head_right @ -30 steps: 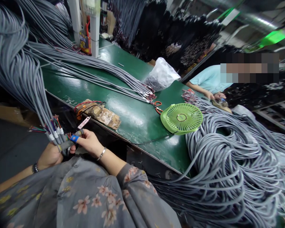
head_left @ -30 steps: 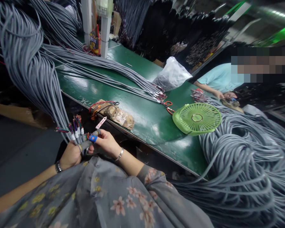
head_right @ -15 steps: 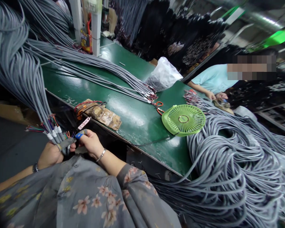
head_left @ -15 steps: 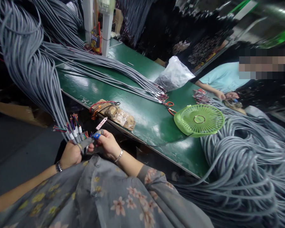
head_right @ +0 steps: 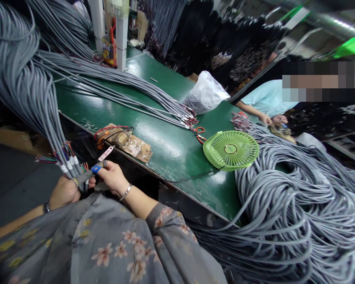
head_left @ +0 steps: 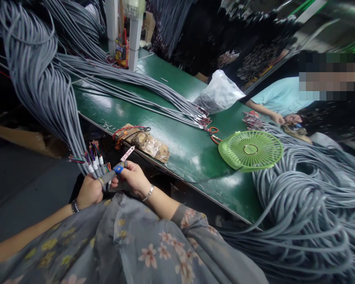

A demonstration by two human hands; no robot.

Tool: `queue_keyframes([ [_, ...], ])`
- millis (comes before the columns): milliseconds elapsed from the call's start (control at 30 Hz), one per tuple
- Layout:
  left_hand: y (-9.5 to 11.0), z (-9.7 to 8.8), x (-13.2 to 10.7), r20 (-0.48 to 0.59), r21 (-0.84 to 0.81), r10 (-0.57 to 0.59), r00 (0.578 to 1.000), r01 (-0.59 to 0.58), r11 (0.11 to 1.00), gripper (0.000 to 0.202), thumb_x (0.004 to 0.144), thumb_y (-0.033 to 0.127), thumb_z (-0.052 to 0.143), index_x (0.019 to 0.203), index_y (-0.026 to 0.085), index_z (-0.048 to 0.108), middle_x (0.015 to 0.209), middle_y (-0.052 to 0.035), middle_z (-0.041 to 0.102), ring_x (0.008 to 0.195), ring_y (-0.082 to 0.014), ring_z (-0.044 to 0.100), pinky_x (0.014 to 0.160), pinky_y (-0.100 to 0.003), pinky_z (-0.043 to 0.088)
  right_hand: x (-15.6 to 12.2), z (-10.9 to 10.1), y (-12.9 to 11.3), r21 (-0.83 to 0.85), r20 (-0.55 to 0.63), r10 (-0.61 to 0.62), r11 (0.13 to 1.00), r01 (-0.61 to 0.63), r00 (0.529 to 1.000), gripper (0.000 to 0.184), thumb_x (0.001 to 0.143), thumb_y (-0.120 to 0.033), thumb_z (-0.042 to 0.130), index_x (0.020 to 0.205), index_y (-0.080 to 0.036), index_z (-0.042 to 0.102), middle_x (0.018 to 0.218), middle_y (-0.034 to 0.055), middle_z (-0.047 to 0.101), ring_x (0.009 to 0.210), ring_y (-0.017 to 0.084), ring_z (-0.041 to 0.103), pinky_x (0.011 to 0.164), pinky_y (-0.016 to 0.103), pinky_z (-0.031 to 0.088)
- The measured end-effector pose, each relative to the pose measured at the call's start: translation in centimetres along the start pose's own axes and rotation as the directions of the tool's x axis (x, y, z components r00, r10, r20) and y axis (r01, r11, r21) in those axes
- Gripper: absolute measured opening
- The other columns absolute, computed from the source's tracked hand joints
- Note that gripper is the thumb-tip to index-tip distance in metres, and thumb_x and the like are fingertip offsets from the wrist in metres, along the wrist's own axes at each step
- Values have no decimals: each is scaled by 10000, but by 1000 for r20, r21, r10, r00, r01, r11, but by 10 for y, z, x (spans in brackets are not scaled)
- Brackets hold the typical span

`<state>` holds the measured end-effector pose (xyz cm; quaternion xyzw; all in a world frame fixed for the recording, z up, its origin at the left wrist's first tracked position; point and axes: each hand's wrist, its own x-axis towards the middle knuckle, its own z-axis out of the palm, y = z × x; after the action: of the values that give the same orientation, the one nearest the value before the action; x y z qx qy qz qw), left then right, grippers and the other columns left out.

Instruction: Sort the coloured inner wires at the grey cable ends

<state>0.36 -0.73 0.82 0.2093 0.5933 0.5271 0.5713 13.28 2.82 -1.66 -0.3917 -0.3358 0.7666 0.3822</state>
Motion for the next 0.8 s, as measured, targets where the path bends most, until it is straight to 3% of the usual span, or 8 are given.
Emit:
queue_keyframes([
  [100, 0, 1, 0, -2, -33, 37, 999, -37, 999, 316, 375, 293, 926, 596, 194, 723, 465, 4, 697, 402, -143, 619, 455, -234, 526, 0, 1, 3, 50, -21, -9, 999, 10, 1000, 475, 660, -492, 937, 795, -204, 583, 566, -53, 575, 518, 126, 571, 502, 261, 457],
  [300, 2, 0, -2, 88, 60, -17, 996, 12, 998, 330, 365, 292, 929, 572, 200, 689, 428, -5, 658, 447, -212, 674, 454, -278, 537, -5, 8, -6, 32, 108, 21, 999, -25, 994, 582, 601, -583, 943, 814, -229, 533, 475, -82, 562, 405, 131, 537, 466, 286, 471],
  [533, 8, 4, -5, -3, -67, -30, 1000, 30, 997, 290, 342, 238, 917, 541, 176, 716, 440, -2, 684, 384, -133, 599, 422, -224, 507, 3, 0, -3, -2, -136, -93, 996, 93, 986, 617, 500, -627, 958, 645, -220, 518, 475, -98, 471, 431, 57, 374, 441, 226, 357],
  [700, 13, 3, -4, -13, -111, -33, 999, 31, 993, 275, 330, 221, 910, 521, 160, 722, 446, -14, 683, 398, -136, 600, 424, -232, 506, -4, -13, -4, 68, -98, -37, 997, 44, 995, 567, 609, -644, 908, 664, -207, 550, 566, -61, 529, 483, 66, 398, 483, 241, 415],
  [800, 13, 3, -4, 2, -112, -37, 999, 37, 993, 250, 353, 204, 900, 528, 170, 726, 443, -1, 681, 392, -132, 596, 424, -230, 508, -9, -16, -6, 65, -53, -23, 998, 27, 998, 564, 601, -652, 905, 686, -197, 583, 619, -45, 572, 516, 73, 444, 516, 246, 446],
])
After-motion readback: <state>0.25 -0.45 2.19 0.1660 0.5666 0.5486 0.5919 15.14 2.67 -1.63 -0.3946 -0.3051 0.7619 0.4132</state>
